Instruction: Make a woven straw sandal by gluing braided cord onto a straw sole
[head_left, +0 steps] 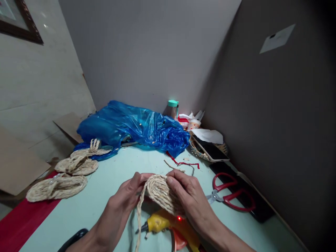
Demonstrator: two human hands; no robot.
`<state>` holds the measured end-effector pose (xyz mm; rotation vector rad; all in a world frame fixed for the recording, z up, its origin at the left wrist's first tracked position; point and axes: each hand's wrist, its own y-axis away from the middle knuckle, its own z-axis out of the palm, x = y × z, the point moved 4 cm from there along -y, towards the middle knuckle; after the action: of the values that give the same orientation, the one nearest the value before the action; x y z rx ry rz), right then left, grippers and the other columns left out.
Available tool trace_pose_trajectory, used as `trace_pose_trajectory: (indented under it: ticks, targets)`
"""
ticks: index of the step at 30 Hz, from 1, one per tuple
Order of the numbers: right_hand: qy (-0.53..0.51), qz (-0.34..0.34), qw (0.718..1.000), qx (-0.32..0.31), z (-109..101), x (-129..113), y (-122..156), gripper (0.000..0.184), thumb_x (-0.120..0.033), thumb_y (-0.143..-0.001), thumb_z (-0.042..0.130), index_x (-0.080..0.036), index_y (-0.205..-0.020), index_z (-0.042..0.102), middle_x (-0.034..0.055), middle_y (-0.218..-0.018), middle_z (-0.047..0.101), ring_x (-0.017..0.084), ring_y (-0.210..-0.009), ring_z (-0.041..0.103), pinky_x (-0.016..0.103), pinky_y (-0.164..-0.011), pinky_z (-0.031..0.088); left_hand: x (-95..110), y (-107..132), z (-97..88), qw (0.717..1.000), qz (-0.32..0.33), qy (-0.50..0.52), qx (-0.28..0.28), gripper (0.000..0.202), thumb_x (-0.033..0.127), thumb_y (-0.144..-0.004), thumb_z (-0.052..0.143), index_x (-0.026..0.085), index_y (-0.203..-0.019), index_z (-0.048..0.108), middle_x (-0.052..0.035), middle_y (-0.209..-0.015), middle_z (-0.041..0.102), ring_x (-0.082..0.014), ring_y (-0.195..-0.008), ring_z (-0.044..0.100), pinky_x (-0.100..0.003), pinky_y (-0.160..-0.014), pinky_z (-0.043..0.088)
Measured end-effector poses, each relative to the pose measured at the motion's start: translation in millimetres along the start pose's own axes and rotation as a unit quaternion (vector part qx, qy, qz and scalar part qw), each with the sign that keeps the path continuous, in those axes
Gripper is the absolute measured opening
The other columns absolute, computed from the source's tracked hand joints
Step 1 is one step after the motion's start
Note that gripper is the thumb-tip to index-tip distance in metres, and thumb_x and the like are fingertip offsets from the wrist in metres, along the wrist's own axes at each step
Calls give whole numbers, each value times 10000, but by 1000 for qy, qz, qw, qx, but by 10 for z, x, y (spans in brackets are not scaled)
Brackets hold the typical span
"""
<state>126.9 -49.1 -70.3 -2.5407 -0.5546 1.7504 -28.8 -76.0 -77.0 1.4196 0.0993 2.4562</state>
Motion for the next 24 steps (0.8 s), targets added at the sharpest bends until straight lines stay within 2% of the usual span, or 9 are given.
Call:
trace_pose_trajectory:
  ticks: [2, 5, 6, 8, 11, 15, 18, 22, 24]
  targets:
    - [-19, 20, 999, 23, -48, 61, -31, 328, -386, -959, 447, -186, -716, 537, -29, -645, 509, 119, -621, 450, 224, -566, 332, 103, -39, -104, 995, 51, -53, 68, 407, 511, -848, 579, 169, -1041, 685, -94, -1016, 694, -275, -1001, 595, -376, -879, 453]
    - [-39, 39, 995, 78, -185, 133, -101, 334, -435, -943, 442, -193, -719, 496, -28, -655, 472, 129, -637, 420, 233, -564, 313, 318, -64, -308, 957, 171, -117, 202, 334, 473, -759, 703, 207, -958, 669, -33, -981, 684, -212, -957, 584, -279, -777, 481]
    - [-42, 43, 994, 88, -229, 150, -127, 335, -444, -932, 452, -195, -711, 489, -27, -658, 463, 133, -645, 413, 238, -573, 309, 371, -66, -371, 944, 190, -122, 240, 328, 460, -717, 746, 217, -919, 657, -6, -915, 675, -186, -899, 584, -245, -727, 485]
    - [-48, 46, 994, 86, -283, 176, -168, 340, -455, -908, 476, -194, -691, 499, -21, -663, 469, 144, -659, 416, 249, -600, 317, 436, -83, -450, 934, 198, -128, 267, 327, 427, -655, 799, 215, -847, 640, 27, -790, 641, -144, -780, 573, -196, -661, 485]
    - [-60, 53, 994, 71, -291, 205, -184, 317, -465, -880, 513, -189, -749, 598, 12, -758, 567, 183, -751, 494, 275, -697, 364, 498, -104, -503, 935, 196, -139, 260, 300, 391, -621, 812, 196, -765, 637, 37, -676, 607, -115, -672, 549, -159, -609, 486]
    - [-97, 62, 990, 80, -260, 244, -171, 303, -456, -845, 557, -195, -944, 674, 50, -965, 641, 246, -975, 540, 314, -868, 369, 615, -99, -623, 926, 219, -122, 283, 231, 317, -614, 800, 196, -747, 655, 36, -667, 618, -102, -642, 557, -131, -582, 491]
    - [-141, 73, 984, 84, -249, 283, -191, 256, -398, -814, 568, -196, -940, 662, 30, -880, 633, 220, -878, 547, 297, -788, 391, 656, -140, -740, 926, 220, -102, 289, 201, 292, -628, 788, 187, -755, 673, 30, -643, 611, -92, -581, 539, -133, -521, 480]
    - [-216, 93, 966, 111, -268, 313, -220, 184, -315, -786, 528, -189, -900, 598, 14, -789, 600, 177, -740, 528, 265, -655, 394, 432, -315, -770, 965, 134, -86, 209, 390, 379, -638, 794, 156, -945, 707, -28, -632, 652, -120, -463, 517, -181, -346, 393]
    - [-257, 93, 954, 124, -273, 292, -219, 207, -320, -808, 491, -195, -960, 556, 22, -836, 612, 175, -734, 553, 266, -646, 415, 255, -392, -685, 981, 94, -80, 147, 433, 315, -606, 835, 159, -989, 706, -68, -727, 703, -154, -533, 589, -219, -397, 462]
